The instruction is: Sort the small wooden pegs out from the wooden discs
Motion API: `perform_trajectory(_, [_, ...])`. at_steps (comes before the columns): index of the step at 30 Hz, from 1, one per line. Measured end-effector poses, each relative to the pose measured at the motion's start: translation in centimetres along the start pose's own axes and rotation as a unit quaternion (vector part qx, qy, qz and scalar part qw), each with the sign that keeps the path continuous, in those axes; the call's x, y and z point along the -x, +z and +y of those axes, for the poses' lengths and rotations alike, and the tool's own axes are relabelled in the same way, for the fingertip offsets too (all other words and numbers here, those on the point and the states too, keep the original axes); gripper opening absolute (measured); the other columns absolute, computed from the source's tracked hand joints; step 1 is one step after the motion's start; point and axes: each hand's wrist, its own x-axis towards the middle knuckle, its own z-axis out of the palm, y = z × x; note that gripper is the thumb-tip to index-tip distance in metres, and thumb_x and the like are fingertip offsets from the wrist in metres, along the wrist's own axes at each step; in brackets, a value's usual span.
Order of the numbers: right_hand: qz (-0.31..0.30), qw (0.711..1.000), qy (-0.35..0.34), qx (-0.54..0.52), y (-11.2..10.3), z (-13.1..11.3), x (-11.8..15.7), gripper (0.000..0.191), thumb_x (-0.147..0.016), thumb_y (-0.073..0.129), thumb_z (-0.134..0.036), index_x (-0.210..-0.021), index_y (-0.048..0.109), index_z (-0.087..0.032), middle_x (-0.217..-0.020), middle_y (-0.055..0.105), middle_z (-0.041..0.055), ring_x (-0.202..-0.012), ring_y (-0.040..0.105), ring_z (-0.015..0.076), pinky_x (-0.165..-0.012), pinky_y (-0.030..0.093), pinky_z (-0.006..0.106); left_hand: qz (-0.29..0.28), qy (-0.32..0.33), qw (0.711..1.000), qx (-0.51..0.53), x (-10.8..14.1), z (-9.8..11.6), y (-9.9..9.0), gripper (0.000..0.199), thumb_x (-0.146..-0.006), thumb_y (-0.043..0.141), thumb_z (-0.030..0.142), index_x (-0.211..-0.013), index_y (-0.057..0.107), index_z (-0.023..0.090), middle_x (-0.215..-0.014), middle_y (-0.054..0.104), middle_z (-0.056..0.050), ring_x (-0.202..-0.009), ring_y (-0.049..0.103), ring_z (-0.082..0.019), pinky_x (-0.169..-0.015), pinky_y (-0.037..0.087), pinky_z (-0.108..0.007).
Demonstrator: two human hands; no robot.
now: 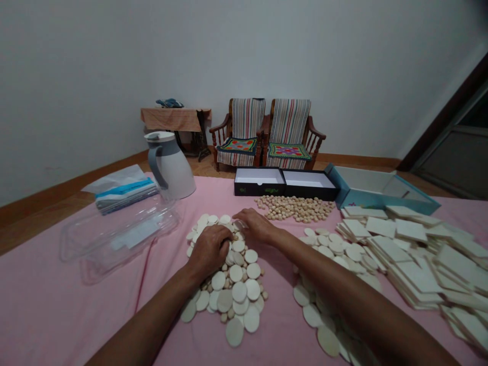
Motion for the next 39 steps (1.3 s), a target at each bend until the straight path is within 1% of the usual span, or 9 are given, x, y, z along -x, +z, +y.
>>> perform_trajectory(3, [-0.016,1.000,0.011,0.007,0.7,-0.6,-0.2,0.027,-0.083,0.054,-0.013,-0.108,0.065,-0.017,-0.103,0.065,0.0106,-0.098,0.055,0.0212,-0.086,0.040,0.031,-0.001,0.001,1.000,-0.005,0.0,0.1,-0.1,0.022,-0.072,0.049,0.004,-0.078,0.064,0.018,-0.082,0.067,-0.005,-0.082,0.060,-0.021,-0.080,0.046,-0.037])
perform_trajectory(7, [-0.004,0.998,0.045,0.035,0.3,-0.6,0.2,0.028,-0.083,0.054,-0.014,-0.109,0.064,-0.016,-0.103,0.064,0.0115,-0.100,0.054,0.0220,-0.084,0.040,0.030,0.003,0.003,1.000,-0.007,0.0,0.0,0.0,0.023,-0.071,0.048,0.003,-0.078,0.064,0.019,-0.081,0.067,-0.004,-0.082,0.060,-0.021,-0.080,0.046,-0.037])
perform_trajectory(12, [0.024,0.990,0.123,0.067,-1.1,1.9,0.7,0.028,-0.082,0.054,-0.016,-0.108,0.064,-0.013,-0.105,0.063,0.0144,-0.103,0.055,0.0233,-0.088,0.040,0.032,0.001,0.003,1.000,0.004,0.0,-0.1,0.2,0.024,-0.071,0.048,0.001,-0.078,0.064,0.018,-0.081,0.067,-0.004,-0.082,0.060,-0.021,-0.081,0.045,-0.038])
perform_trajectory(15, [0.034,0.988,0.137,0.069,-1.8,3.3,1.1,0.029,-0.082,0.055,-0.018,-0.108,0.064,-0.009,-0.108,0.063,0.0183,-0.104,0.055,0.0258,-0.089,0.040,0.034,0.000,0.004,1.000,0.005,0.0,-0.1,0.1,0.023,-0.072,0.049,0.002,-0.078,0.064,0.018,-0.082,0.067,-0.004,-0.083,0.060,-0.021,-0.081,0.044,-0.038])
perform_trajectory(20, [0.015,0.994,0.100,0.047,-1.8,3.1,1.6,0.029,-0.081,0.059,-0.022,-0.108,0.066,-0.013,-0.103,0.066,0.0138,-0.099,0.058,0.0229,-0.086,0.041,0.031,0.000,0.002,1.000,0.003,0.0,-0.1,0.1,0.022,-0.072,0.049,0.003,-0.078,0.064,0.018,-0.082,0.067,-0.005,-0.083,0.060,-0.021,-0.081,0.044,-0.038])
perform_trajectory(25, [-0.012,0.999,0.040,0.011,-0.5,1.8,1.1,0.034,-0.075,0.060,-0.014,-0.108,0.066,-0.015,-0.104,0.066,0.0109,-0.099,0.057,0.0214,-0.087,0.040,0.030,0.001,0.001,1.000,0.004,0.0,-0.1,0.1,0.023,-0.071,0.048,0.003,-0.079,0.064,0.018,-0.082,0.067,-0.005,-0.083,0.060,-0.021,-0.081,0.045,-0.039])
perform_trajectory(32, [-0.015,0.999,0.036,0.011,0.4,0.8,0.9,0.027,-0.077,0.057,-0.016,-0.103,0.064,-0.016,-0.103,0.062,0.0110,-0.098,0.054,0.0214,-0.082,0.040,0.030,-0.001,0.002,1.000,-0.005,-0.1,0.1,0.0,0.023,-0.071,0.048,0.004,-0.078,0.064,0.018,-0.081,0.067,-0.005,-0.081,0.060,-0.021,-0.079,0.046,-0.038])
perform_trajectory(35, [-0.024,0.998,0.056,0.027,-0.5,0.7,2.0,0.025,-0.074,0.058,-0.016,-0.099,0.062,-0.016,-0.101,0.061,0.0106,-0.095,0.054,0.0212,-0.080,0.040,0.029,0.001,0.001,1.000,-0.005,-0.1,0.1,0.0,0.023,-0.072,0.047,0.004,-0.077,0.064,0.019,-0.079,0.066,-0.005,-0.080,0.060,-0.021,-0.078,0.046,-0.037])
perform_trajectory(39, [-0.011,0.997,0.069,0.025,-4.1,0.8,5.1,0.025,-0.072,0.062,-0.021,-0.095,0.061,-0.014,-0.097,0.061,0.0100,-0.092,0.054,0.0215,-0.079,0.040,0.030,0.002,0.007,1.000,0.003,-0.1,0.0,0.0,0.024,-0.072,0.047,0.003,-0.079,0.065,0.018,-0.082,0.067,-0.005,-0.082,0.060,-0.021,-0.081,0.046,-0.038])
